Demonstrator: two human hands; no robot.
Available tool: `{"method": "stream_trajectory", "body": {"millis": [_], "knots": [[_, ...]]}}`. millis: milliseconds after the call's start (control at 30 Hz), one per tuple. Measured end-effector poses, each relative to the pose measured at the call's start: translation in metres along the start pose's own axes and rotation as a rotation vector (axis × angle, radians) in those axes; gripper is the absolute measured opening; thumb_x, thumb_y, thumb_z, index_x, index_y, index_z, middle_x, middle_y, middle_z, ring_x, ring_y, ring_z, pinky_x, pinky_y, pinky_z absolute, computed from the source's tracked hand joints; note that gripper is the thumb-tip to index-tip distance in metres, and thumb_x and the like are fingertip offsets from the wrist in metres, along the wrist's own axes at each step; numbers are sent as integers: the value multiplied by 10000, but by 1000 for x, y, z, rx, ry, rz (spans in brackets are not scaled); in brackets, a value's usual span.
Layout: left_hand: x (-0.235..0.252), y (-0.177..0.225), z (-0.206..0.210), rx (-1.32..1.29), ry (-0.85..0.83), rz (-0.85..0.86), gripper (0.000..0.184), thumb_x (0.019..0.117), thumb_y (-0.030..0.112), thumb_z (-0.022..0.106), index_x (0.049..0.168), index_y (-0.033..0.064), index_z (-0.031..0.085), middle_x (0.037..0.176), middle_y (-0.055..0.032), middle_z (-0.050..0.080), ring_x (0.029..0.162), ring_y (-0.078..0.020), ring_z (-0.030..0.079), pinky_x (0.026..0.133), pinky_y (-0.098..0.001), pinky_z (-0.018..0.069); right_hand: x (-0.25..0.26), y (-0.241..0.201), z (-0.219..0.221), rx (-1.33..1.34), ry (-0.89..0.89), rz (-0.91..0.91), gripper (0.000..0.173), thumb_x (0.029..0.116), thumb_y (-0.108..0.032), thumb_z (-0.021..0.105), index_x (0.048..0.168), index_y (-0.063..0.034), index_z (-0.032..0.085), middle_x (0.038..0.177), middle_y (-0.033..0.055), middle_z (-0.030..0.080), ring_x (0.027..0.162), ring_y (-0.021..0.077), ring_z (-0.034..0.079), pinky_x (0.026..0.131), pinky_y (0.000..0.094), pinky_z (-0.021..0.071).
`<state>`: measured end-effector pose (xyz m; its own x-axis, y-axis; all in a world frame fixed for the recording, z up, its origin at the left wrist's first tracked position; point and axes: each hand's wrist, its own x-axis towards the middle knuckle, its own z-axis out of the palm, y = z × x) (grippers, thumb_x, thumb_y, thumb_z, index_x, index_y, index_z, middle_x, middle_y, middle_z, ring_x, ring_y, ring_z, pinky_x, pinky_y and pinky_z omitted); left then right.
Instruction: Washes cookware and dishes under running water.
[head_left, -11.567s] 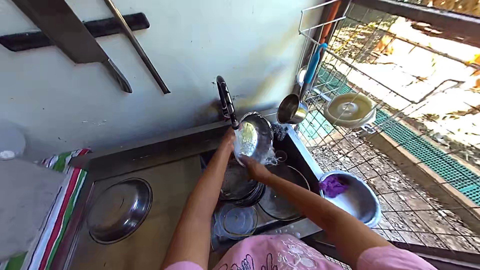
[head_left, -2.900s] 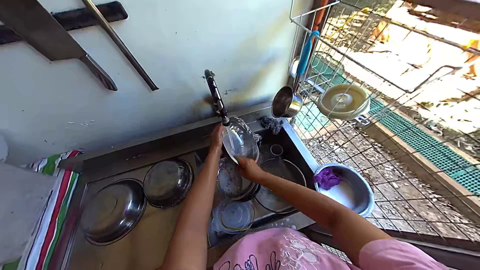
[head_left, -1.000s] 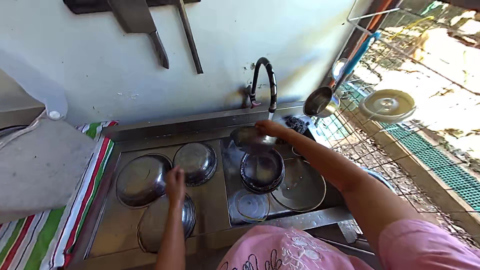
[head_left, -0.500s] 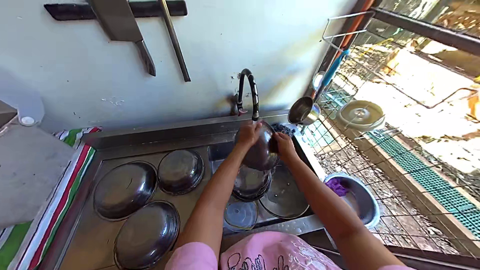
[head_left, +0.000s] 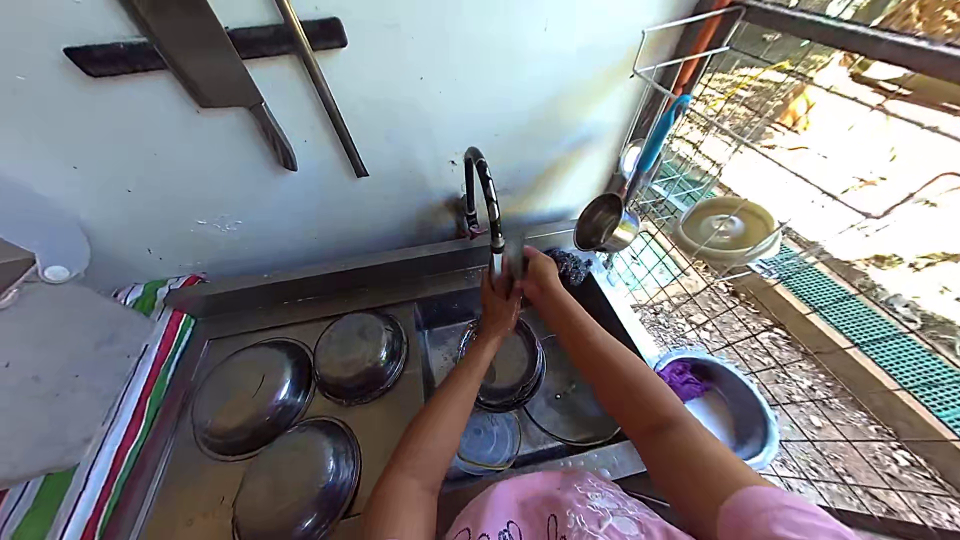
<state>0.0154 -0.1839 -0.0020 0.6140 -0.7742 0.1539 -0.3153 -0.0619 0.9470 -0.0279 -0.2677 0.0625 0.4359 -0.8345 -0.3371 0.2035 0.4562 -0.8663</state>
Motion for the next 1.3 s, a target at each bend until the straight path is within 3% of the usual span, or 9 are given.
{"method": "stream_trajectory", "body": {"millis": [67,167,367,500,667,833,1033,1167,1300], "knots": [[-5,-6,6,-333,76,-169,612,1094,262,418,1604,1,204,1549,-334,342,1395,-410,419,1135,-517,390,-9,22,11,-196,-141,4,409,1102,-371,381,1195,-28,584,906,88,610,747,170,588,665,370,524],[-2,-16,-8,-527,114,-288,584,1131,274,280,1629,41,82,1611,-261,291,1444,-310,390,1173,-451,363,-34,49,-18,-868,-581,-196,535,1118,-333,349,1527,1,435,1418,240,587,1317,323,576,1136,489,426],[9,-21,-33,-567,91,-565,574,1101,393,412,1609,178,255,1515,-218,459,1306,-348,532,1012,-552,486,-15,68,-110,-1649,-798,-489,413,1006,34,461,1395,-6,592,1389,235,619,1312,430,574,1115,599,424],[-8,-25,15,-570,150,-395,752,1074,199,476,1636,107,-15,1669,-237,142,1498,-335,289,1186,-487,325,-42,60,-56,-1380,-499,-296,360,1011,-93,512,1344,-7,620,1183,266,696,1140,450,659,984,642,484],[3,-19,-34,-560,41,-587,505,1122,370,325,1529,80,390,1452,-189,528,1289,-277,553,1052,-484,477,-23,90,-128,-1553,-801,-460,423,1010,43,432,1401,-8,585,1384,231,623,1309,416,581,1111,587,440],[-7,-26,5,-523,116,-445,769,1060,187,494,1643,145,-5,1662,-219,185,1461,-337,347,1127,-508,392,-41,66,-70,-1370,-557,-231,369,1052,-69,442,1384,52,547,1199,317,664,1164,480,637,1020,624,471],[24,6,-21,-453,136,-527,477,1086,214,446,1537,69,387,1485,-217,486,1334,-317,496,1076,-517,427,-37,88,-101,-1305,-555,-484,356,1056,-82,446,1336,14,644,1204,265,704,1177,441,658,1060,593,472],[29,24,5,-177,94,-279,758,997,289,650,1604,57,261,1603,-273,311,1443,-433,360,1139,-582,363,-32,52,-88,-858,-330,-522,282,1026,-89,546,1168,113,684,1051,247,728,1013,309,710,964,466,538],[40,26,14,141,61,30,629,971,396,680,1533,192,485,1665,-205,245,1479,-470,307,1122,-683,315,-27,26,-79,-238,-159,-271,201,1050,-67,511,1133,58,645,913,89,696,821,121,670,782,331,576]]}}
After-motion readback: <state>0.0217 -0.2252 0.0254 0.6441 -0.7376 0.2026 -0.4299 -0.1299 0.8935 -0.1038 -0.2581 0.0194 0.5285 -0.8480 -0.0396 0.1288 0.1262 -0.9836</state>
